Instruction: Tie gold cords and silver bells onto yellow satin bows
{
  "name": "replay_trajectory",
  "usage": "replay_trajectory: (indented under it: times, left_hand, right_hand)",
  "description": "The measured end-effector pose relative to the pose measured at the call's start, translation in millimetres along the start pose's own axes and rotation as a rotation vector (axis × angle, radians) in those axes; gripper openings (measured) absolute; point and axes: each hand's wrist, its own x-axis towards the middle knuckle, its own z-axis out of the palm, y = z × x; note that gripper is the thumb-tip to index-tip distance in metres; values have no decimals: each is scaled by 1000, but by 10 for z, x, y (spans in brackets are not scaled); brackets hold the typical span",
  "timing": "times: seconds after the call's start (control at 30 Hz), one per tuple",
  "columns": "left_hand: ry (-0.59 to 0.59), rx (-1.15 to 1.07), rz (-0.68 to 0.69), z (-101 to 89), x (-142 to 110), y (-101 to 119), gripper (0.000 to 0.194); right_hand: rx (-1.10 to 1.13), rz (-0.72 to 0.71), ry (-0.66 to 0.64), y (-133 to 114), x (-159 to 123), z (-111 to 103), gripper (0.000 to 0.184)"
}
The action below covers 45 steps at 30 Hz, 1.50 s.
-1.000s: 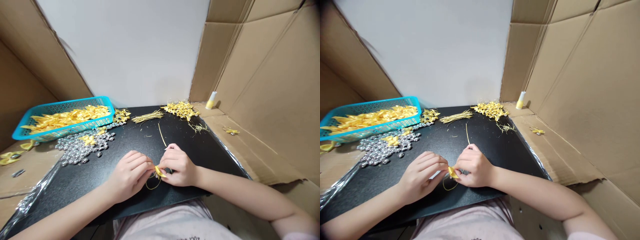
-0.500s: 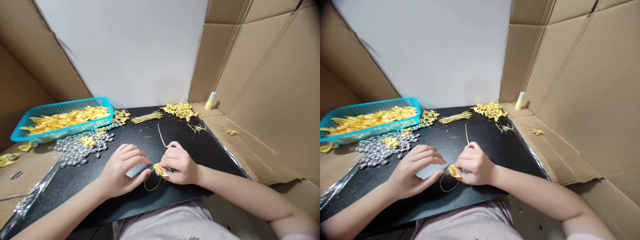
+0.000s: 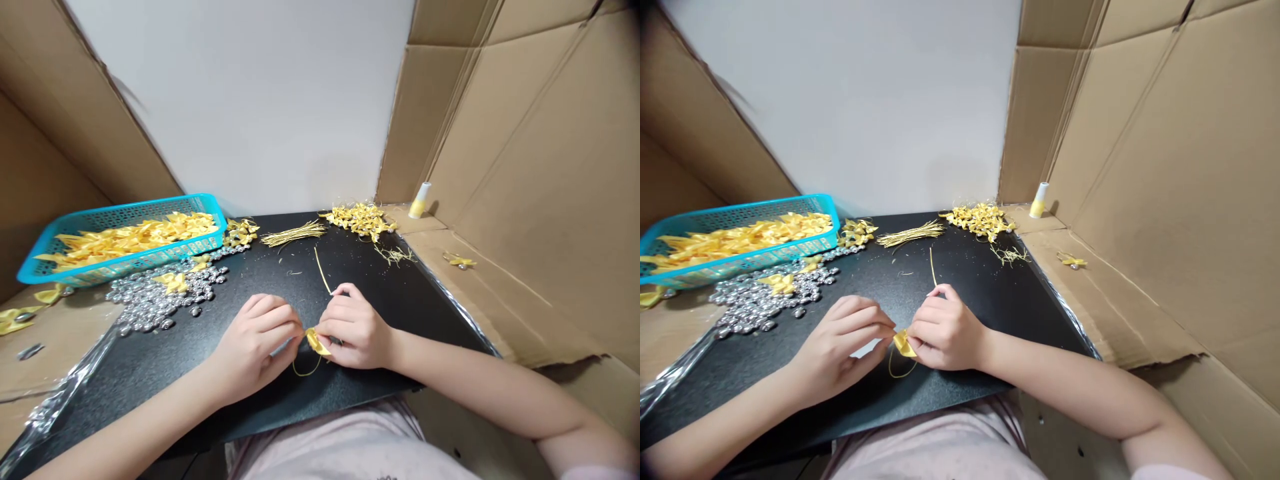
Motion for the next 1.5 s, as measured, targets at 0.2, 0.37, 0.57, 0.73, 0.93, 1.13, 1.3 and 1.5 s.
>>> replay_trajectory:
  times: [0.2,0.37,0.57,0.73,0.93,1.13,1.3,1.5]
  left_hand:
    - [-36,-88,39,33,-23,27,16]
    - [-27,-81,7,29,-25,32,15]
    - [37,50,11,2,-19,-9,12]
    - [89,171,48,2,-25,-23,9]
    - [113,155,22,44,-30,15,9]
    - [-79,-311,-232,-28,-11,-47,10]
    - [-187,-565,-245,-36,8,-163,14]
    - [-106,-604,-114,9,6,-141,16]
  right_hand:
    - [51,-36,1,-29,14,5,15]
    - [76,-29,44,-36,32,8,12]
    - [146,92,64,16,51,-77,4]
    - [183,176,61,31,59,-129,5]
    - [130,144,42,17,59,-82,7]
    - [187,136,-8,30,50,-79,10]
    - [271,123,-74,32,41,-78,11]
    - [374,171,-118,35,38,-77,12]
